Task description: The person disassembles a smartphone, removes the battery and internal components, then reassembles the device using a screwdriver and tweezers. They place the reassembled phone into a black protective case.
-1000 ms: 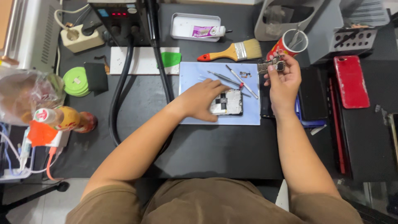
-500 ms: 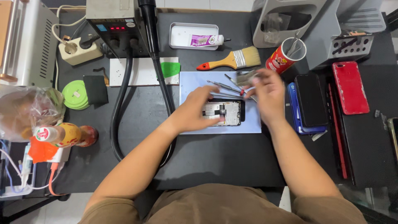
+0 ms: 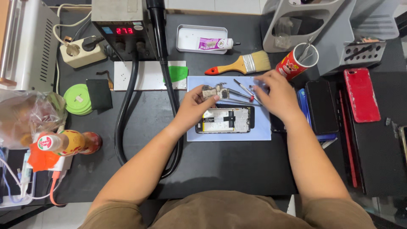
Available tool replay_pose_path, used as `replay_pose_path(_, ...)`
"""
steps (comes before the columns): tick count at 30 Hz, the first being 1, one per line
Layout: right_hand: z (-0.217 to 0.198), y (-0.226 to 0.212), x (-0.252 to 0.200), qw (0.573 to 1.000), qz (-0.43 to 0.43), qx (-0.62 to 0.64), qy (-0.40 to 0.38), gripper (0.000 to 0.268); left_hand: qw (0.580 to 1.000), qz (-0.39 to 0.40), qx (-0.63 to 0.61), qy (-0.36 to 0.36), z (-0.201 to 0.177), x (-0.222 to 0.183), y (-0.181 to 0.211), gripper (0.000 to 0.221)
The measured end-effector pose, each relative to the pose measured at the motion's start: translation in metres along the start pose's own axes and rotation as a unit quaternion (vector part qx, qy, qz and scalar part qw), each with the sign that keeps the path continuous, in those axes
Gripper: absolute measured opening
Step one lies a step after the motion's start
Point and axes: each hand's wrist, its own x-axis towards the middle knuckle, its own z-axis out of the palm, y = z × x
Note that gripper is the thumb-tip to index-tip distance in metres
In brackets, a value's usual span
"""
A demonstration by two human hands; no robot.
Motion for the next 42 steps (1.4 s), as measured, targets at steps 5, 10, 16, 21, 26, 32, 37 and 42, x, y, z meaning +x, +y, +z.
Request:
replay_pose_path(5, 0.009, -0.001, 0.0, 0.999, -0.018, -0.051, 0.007, 0.015, 1.0, -0.002, -0.006, -0.022, 0.002, 0.0, -0.001, 0.021)
replay_pose_path(10, 0.012, 0.003, 0.003, 0.999, -0.021, -0.036, -0.003, 0.01, 0.999, 0.007, -0.011, -0.034, 0.002, -0.002, 0.002, 0.022)
replay_pose_path(16, 0.017, 0.008, 0.007, 0.995, -0.03, 0.095, 0.003, 0.014, 0.999, 0.029, -0.028, -0.034, 0.001, -0.002, 0.002, 0.021)
replay_pose_path(21, 0.052, -0.01, 0.019, 0.905, 0.033, 0.423, -0.003, 0.021, 0.999, 0.025, 0.005, -0.033, -0.004, 0.004, -0.008, 0.017)
replay_pose_path(26, 0.075, -0.022, 0.019, 0.845, -0.055, 0.53, 0.036, 0.012, 1.0, 0.011, 0.013, -0.013, -0.003, 0.002, -0.006, 0.018)
replay_pose_path(32, 0.074, -0.022, 0.018, 0.886, -0.121, 0.445, 0.055, 0.019, 0.994, 0.104, 0.008, 0.019, -0.003, 0.003, -0.004, 0.021)
replay_pose_path(37, 0.081, -0.024, 0.019, 0.906, -0.122, 0.398, 0.079, 0.022, 0.993, 0.071, -0.034, 0.091, -0.008, 0.007, -0.003, 0.023)
replay_pose_path(42, 0.085, -0.029, 0.018, 0.878, -0.14, 0.454, 0.066, 0.014, 0.988, 0.092, -0.074, 0.1, -0.012, 0.012, -0.006, 0.021)
